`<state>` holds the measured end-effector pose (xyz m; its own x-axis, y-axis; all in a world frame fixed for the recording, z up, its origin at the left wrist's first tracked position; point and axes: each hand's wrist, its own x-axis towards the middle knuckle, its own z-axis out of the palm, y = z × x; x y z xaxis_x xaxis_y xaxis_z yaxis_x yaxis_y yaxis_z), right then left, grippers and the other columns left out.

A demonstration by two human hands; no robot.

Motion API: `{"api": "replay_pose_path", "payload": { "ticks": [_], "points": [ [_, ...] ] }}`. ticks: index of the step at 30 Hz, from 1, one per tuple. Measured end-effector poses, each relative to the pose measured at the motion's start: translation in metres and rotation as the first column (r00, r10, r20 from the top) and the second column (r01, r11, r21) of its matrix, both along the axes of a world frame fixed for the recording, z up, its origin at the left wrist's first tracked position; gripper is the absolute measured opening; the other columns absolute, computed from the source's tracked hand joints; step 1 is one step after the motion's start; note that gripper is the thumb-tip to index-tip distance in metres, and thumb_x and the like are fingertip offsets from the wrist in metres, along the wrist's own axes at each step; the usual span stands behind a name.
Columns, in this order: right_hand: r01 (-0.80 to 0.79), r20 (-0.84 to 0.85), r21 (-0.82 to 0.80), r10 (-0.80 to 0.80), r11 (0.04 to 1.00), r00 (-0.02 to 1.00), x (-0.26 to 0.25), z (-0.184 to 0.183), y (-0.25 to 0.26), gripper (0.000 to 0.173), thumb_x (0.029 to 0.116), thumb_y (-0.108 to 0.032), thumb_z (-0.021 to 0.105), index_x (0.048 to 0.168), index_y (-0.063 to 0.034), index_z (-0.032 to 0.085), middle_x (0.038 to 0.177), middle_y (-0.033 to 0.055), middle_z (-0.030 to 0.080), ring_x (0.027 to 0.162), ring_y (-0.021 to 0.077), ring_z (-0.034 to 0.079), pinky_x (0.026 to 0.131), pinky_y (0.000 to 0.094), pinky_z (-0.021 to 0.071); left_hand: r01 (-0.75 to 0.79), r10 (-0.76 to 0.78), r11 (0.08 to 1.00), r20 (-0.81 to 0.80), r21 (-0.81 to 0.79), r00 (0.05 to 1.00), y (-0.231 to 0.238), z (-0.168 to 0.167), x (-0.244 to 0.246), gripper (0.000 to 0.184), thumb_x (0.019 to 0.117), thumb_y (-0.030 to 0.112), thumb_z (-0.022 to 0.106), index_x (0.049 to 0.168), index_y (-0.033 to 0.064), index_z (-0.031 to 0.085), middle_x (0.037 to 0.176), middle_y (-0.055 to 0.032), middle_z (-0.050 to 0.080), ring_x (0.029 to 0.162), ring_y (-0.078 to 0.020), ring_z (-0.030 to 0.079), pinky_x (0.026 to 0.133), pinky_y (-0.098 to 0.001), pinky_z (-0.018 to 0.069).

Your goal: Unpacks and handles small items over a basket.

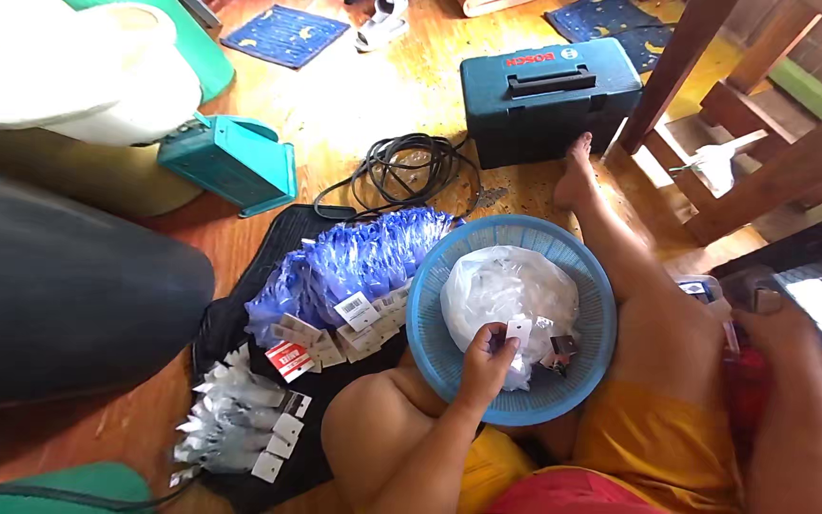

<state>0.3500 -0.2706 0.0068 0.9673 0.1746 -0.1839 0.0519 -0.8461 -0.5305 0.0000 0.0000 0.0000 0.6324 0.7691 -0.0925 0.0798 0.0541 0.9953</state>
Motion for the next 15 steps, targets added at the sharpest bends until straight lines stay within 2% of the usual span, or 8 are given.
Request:
{"api": "replay_pose_path", "payload": {
  "ticks": [2, 4, 5, 6, 9, 11, 13, 15],
  "points": [
    [0.125, -0.109, 0.07, -0.116, 0.99, 0.987, -0.013, 0.038, 0.017, 0.056, 0.0881, -0.014, 0.077, 0.135, 0.0076, 0.055, 0.122, 0.028, 0.063, 0.109, 0.0399, 0.062, 0.097, 0.0609, 0.0472, -0.013, 0.013, 1.0, 0.014, 0.002, 1.0, 0.0, 0.002, 0.0, 0.039, 0.0923, 0.002, 0.066, 0.127, -0.0078, 0.052, 0.099, -0.0077, 0.07, 0.087, -0.01, 0.069, 0.081, -0.0259, 0.0588],
    [0.193, -0.15, 0.178, -0.167, 0.965, 0.974, -0.033, 0.075, 0.036, 0.047, 0.0912, -0.013, 0.074, 0.13, 0.0049, 0.056, 0.111, 0.0195, 0.065, 0.094, 0.027, 0.064, 0.088, 0.0488, 0.052, -0.039, 0.038, 0.999, 0.048, 0.011, 0.998, 0.0, 0.001, 0.001, 0.051, 0.0918, -0.001, 0.066, 0.136, -0.0084, 0.041, 0.098, -0.0097, 0.071, 0.086, -0.0127, 0.071, 0.08, -0.0292, 0.0606],
    [0.154, -0.081, 0.275, -0.136, 0.949, 0.987, -0.036, 0.072, 0.036, 0.039, 0.0897, -0.015, 0.075, 0.122, 0.0024, 0.059, 0.099, 0.0133, 0.068, 0.081, 0.0199, 0.067, 0.077, 0.0426, 0.0575, -0.045, 0.043, 0.998, 0.061, 0.033, 0.997, 0.0, 0.0, 0.0, 0.048, 0.0922, -0.001, 0.065, 0.133, -0.0081, 0.041, 0.097, -0.0094, 0.071, 0.085, -0.0125, 0.071, 0.08, -0.0298, 0.0608],
    [0.063, -0.005, 0.384, -0.066, 0.921, 0.998, -0.04, 0.069, 0.037, 0.035, 0.0882, -0.015, 0.075, 0.115, 0.0003, 0.06, 0.091, 0.0079, 0.068, 0.073, 0.0141, 0.067, 0.07, 0.0371, 0.0601, -0.04, 0.035, 0.997, 0.064, 0.073, 0.997, 0.0, -0.001, -0.001, 0.04, 0.093, -0.001, 0.064, 0.128, -0.0082, 0.046, 0.097, -0.0085, 0.071, 0.085, -0.0113, 0.07, 0.08, -0.0289, 0.0604],
    [-0.277, 0.188, 0.511, 0.209, 0.813, 0.96, -0.07, 0.078, 0.058, 0.038, 0.0866, -0.012, 0.075, 0.117, 0.0034, 0.059, 0.099, 0.012, 0.067, 0.081, 0.0162, 0.066, 0.074, 0.0404, 0.0581, 0.055, -0.062, 0.984, 0.035, 0.169, 0.997, 0.001, -0.002, -0.006, 0.015, 0.0942, -0.002, 0.061, 0.107, -0.0071, 0.068, 0.1, -0.0087, 0.071, 0.089, -0.0084, 0.068, 0.084, -0.0255, 0.0583],
    [-0.538, 0.364, 0.447, 0.405, 0.714, 0.839, -0.101, 0.08, 0.081, 0.036, 0.0861, -0.015, 0.073, 0.114, 0.0044, 0.061, 0.104, 0.013, 0.069, 0.093, 0.0146, 0.067, 0.084, 0.0366, 0.0576, 0.139, -0.146, 0.98, 0.045, 0.142, 0.988, 0.001, 0.0, -0.008, 0.02, 0.0925, -0.004, 0.055, 0.101, -0.0049, 0.072, 0.105, -0.0107, 0.071, 0.096, -0.0101, 0.069, 0.087, -0.0266, 0.0582],
    [-0.778, 0.535, 0.365, 0.569, 0.511, 0.625, -0.132, 0.069, 0.106, 0.022, 0.0889, -0.013, 0.068, 0.106, 0.001, 0.064, 0.105, 0.0134, 0.07, 0.1, 0.0169, 0.068, 0.089, 0.0345, 0.0575, 0.197, -0.202, 0.978, 0.092, 0.065, 0.975, -0.001, 0.002, -0.01, 0.023, 0.0958, 0.0, 0.05, 0.101, -0.0055, 0.072, 0.108, -0.0117, 0.071, 0.099, -0.0119, 0.068, 0.089, -0.0289, 0.0585],
    [-0.929, 0.66, 0.236, 0.655, 0.285, 0.369, -0.158, 0.048, 0.129, 0.016, 0.0953, -0.017, 0.062, 0.107, -0.0057, 0.063, 0.109, 0.016, 0.068, 0.105, 0.0267, 0.067, 0.091, 0.0409, 0.0571, 0.227, -0.23, 0.973, 0.129, 0.036, 0.965, -0.001, 0.001, -0.013, 0.031, 0.1029, 0.013, 0.046, 0.103, -0.0056, 0.071, 0.11, -0.0116, 0.071, 0.101, -0.013, 0.068, 0.09, -0.0322, 0.0584]
  ]
}}
